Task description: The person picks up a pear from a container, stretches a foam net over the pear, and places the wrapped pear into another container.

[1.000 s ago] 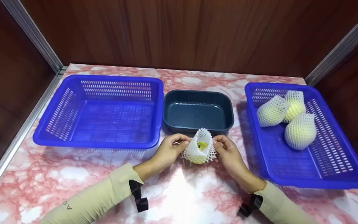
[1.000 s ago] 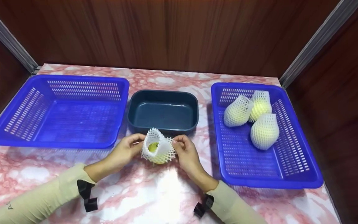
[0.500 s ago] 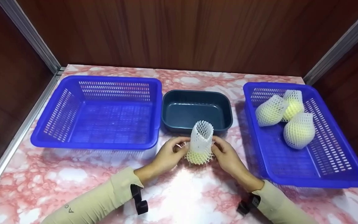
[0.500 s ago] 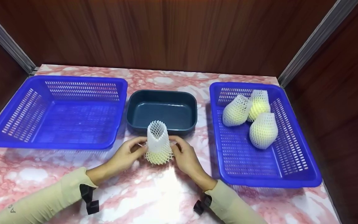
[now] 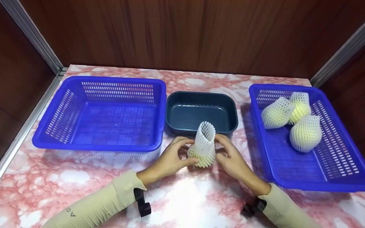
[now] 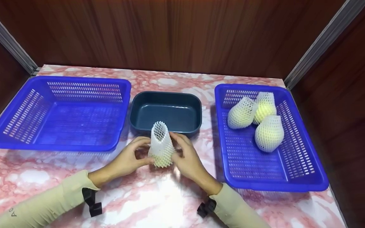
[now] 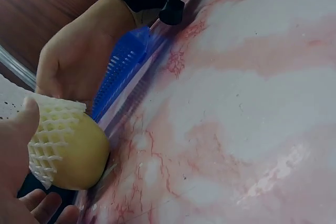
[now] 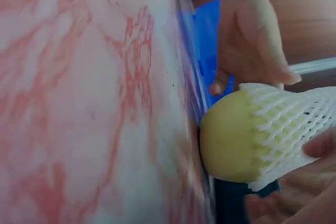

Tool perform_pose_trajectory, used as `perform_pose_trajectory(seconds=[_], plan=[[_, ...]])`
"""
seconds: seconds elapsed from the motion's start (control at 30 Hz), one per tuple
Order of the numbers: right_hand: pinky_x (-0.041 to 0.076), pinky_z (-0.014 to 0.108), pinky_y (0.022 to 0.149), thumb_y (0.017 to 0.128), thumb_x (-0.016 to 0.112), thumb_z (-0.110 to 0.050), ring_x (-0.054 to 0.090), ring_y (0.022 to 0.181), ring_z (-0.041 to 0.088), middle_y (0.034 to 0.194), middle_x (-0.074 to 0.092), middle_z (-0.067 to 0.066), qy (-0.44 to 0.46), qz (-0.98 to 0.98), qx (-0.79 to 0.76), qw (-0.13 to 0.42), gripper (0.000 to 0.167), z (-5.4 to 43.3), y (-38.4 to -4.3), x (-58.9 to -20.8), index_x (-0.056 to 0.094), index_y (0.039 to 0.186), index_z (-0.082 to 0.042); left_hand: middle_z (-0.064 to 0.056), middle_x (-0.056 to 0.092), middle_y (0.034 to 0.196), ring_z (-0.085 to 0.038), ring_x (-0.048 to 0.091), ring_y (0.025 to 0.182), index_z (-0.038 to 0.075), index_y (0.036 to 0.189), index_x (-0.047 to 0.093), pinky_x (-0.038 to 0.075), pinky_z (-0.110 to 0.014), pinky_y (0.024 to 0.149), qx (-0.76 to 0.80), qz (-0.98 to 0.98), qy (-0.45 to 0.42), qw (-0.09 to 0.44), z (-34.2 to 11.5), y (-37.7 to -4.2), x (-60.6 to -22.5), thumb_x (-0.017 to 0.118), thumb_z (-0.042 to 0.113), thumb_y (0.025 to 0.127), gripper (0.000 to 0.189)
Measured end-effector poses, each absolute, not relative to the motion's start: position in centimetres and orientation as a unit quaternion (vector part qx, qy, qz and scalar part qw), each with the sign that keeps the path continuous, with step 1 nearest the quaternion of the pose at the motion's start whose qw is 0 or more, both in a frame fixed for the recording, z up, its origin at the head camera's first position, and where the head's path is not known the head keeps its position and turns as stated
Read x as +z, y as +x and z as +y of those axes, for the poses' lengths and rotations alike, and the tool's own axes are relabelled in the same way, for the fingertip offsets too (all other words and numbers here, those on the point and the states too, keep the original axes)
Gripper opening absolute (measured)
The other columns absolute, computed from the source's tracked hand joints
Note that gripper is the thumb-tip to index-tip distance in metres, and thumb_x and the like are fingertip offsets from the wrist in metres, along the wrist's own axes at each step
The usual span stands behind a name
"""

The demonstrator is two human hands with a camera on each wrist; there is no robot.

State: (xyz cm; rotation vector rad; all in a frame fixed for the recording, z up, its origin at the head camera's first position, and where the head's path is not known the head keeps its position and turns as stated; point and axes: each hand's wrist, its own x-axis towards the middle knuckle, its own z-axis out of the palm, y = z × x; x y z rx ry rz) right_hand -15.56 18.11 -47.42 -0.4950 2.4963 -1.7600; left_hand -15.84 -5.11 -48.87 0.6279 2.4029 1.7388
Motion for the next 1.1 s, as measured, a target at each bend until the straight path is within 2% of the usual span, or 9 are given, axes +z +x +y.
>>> perform_pose_trajectory(seconds=[0.17, 0.3, 0.4, 0.5, 0.7, 0.8, 0.9, 1.0, 1.1], plan=[[0.054, 0.041, 0.100, 0.089, 0.064, 0.008, 0.057, 0.121, 0.038, 0.150, 0.043, 0.021, -0.196, 0.769, -0.606, 0.062, 0.066, 18.1, -15.3, -47.2, 0.041, 0.150, 0.004, -0.012, 0.058, 0.130, -0.028, 0.062, 0.114, -0.001, 0.131, 0.060, 0.057, -0.035, 0.094, 0.578, 0.788, 0.208, 0.052, -5.1, -16.1, -48.8, 0.085, 0.012, 0.082, 0.057], [0.049, 0.047, 0.106, 0.089, 0.073, 0.003, 0.053, 0.128, 0.041, 0.149, 0.046, 0.024, -0.211, 0.778, -0.587, 0.075, 0.067, 18.4, -15.4, -47.6, 0.042, 0.149, 0.006, -0.013, 0.062, 0.129, -0.029, 0.064, 0.114, 0.000, 0.131, 0.060, 0.056, -0.036, 0.096, 0.579, 0.786, 0.206, 0.068, -5.2, -16.3, -48.7, 0.086, 0.011, 0.081, 0.057], [0.040, 0.049, 0.114, 0.086, 0.075, 0.006, 0.047, 0.134, 0.042, 0.148, 0.047, 0.026, -0.219, 0.784, -0.575, 0.082, 0.067, 18.6, -15.6, -47.7, 0.044, 0.146, 0.008, -0.012, 0.064, 0.129, -0.029, 0.064, 0.115, 0.002, 0.131, 0.061, 0.055, -0.038, 0.099, 0.569, 0.791, 0.212, 0.075, -5.3, -16.4, -48.6, 0.087, 0.011, 0.079, 0.058], [0.037, 0.050, 0.115, 0.084, 0.075, 0.010, 0.044, 0.137, 0.044, 0.148, 0.046, 0.027, -0.221, 0.785, -0.570, 0.101, 0.070, 18.7, -15.7, -47.8, 0.044, 0.146, 0.007, -0.011, 0.064, 0.130, -0.028, 0.064, 0.116, 0.003, 0.128, 0.061, 0.054, -0.038, 0.101, 0.555, 0.799, 0.218, 0.083, -5.5, -16.5, -48.6, 0.088, 0.012, 0.078, 0.058], [0.039, 0.052, 0.113, 0.082, 0.078, 0.008, 0.046, 0.136, 0.045, 0.150, 0.045, 0.027, -0.239, 0.808, -0.527, 0.109, 0.080, 19.0, -15.8, -48.1, 0.039, 0.151, 0.003, -0.008, 0.067, 0.124, -0.024, 0.064, 0.114, 0.005, 0.124, 0.062, 0.052, -0.037, 0.102, 0.500, 0.832, 0.228, 0.079, -5.6, -16.6, -48.8, 0.091, 0.014, 0.075, 0.058], [0.041, 0.052, 0.112, 0.080, 0.082, 0.004, 0.048, 0.135, 0.042, 0.151, 0.046, 0.023, -0.242, 0.829, -0.492, 0.106, 0.087, 19.1, -15.9, -48.4, 0.037, 0.154, -0.001, -0.005, 0.068, 0.119, -0.023, 0.062, 0.112, 0.007, 0.120, 0.064, 0.048, -0.038, 0.104, 0.457, 0.856, 0.232, 0.063, -5.6, -16.6, -49.2, 0.093, 0.019, 0.072, 0.057], [0.039, 0.053, 0.114, 0.078, 0.085, -0.002, 0.048, 0.135, 0.038, 0.149, 0.049, 0.021, -0.238, 0.855, -0.450, 0.101, 0.092, 19.2, -15.9, -48.8, 0.036, 0.155, -0.004, -0.004, 0.067, 0.115, -0.025, 0.059, 0.111, 0.008, 0.118, 0.065, 0.046, -0.041, 0.104, 0.418, 0.875, 0.241, 0.050, -5.5, -16.5, -49.3, 0.094, 0.025, 0.071, 0.058], [0.035, 0.055, 0.116, 0.079, 0.087, -0.010, 0.049, 0.135, 0.037, 0.147, 0.052, 0.021, -0.236, 0.867, -0.427, 0.099, 0.092, 19.3, -15.9, -48.9, 0.035, 0.154, -0.003, -0.007, 0.063, 0.121, -0.028, 0.056, 0.118, 0.006, 0.125, 0.062, 0.044, -0.043, 0.107, 0.395, 0.884, 0.244, 0.060, -5.5, -16.5, -49.0, 0.093, 0.029, 0.073, 0.065], [0.039, 0.057, 0.112, 0.081, 0.087, -0.017, 0.051, 0.132, 0.040, 0.148, 0.050, 0.022, -0.240, 0.861, -0.438, 0.100, 0.093, 19.3, -15.7, -48.7, 0.033, 0.155, -0.003, -0.008, 0.059, 0.131, -0.027, 0.053, 0.125, 0.007, 0.137, 0.055, 0.041, -0.043, 0.112, 0.396, 0.884, 0.234, 0.084, -5.5, -16.5, -48.5, 0.092, 0.035, 0.074, 0.078]])
